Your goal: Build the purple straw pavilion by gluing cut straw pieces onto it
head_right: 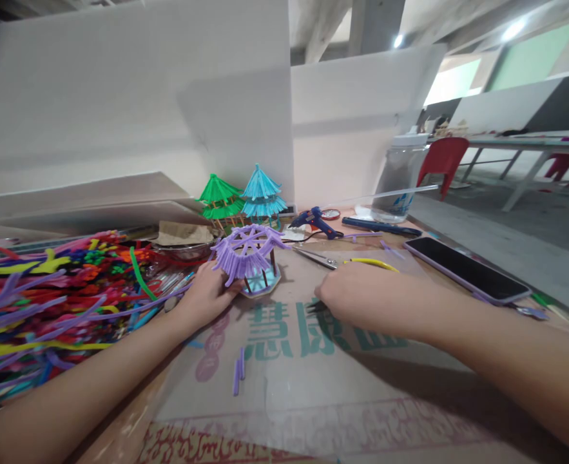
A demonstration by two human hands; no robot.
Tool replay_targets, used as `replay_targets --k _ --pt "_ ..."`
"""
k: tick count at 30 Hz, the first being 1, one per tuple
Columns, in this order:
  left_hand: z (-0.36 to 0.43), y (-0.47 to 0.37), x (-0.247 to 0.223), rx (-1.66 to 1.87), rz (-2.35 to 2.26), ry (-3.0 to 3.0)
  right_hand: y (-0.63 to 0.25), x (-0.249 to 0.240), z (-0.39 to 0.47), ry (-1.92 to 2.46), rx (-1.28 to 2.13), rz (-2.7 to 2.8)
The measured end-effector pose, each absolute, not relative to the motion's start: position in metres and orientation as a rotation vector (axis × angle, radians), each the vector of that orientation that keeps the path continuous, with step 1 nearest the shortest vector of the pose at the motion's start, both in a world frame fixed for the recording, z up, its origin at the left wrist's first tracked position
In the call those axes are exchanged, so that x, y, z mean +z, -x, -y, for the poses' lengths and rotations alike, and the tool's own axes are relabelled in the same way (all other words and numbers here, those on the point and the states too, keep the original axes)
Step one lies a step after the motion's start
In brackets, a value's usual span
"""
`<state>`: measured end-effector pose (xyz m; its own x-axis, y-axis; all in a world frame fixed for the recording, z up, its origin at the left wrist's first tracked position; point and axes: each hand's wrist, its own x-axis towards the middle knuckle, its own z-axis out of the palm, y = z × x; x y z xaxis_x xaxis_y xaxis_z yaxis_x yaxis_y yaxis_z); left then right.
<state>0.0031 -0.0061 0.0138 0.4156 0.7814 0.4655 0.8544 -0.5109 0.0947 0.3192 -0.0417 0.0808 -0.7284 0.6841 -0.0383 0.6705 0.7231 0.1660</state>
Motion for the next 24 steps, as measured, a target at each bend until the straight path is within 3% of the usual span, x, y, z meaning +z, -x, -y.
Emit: replay_targets --k 5,13,24 --pt "0.007 -0.001 0.014 -0.724 1.248 2.588 -0.3 0.11 0.053 -1.163 0.146 -3.051" --pt "0.008 -0.001 0.014 -0.65 1.176 2.651 -0.285 0.103 0.062 -0.857 0.933 -3.237" --pt "0.014 -0.005 0.019 -0.515 1.161 2.603 -0.286 0.097 0.059 -0.83 1.02 -3.155"
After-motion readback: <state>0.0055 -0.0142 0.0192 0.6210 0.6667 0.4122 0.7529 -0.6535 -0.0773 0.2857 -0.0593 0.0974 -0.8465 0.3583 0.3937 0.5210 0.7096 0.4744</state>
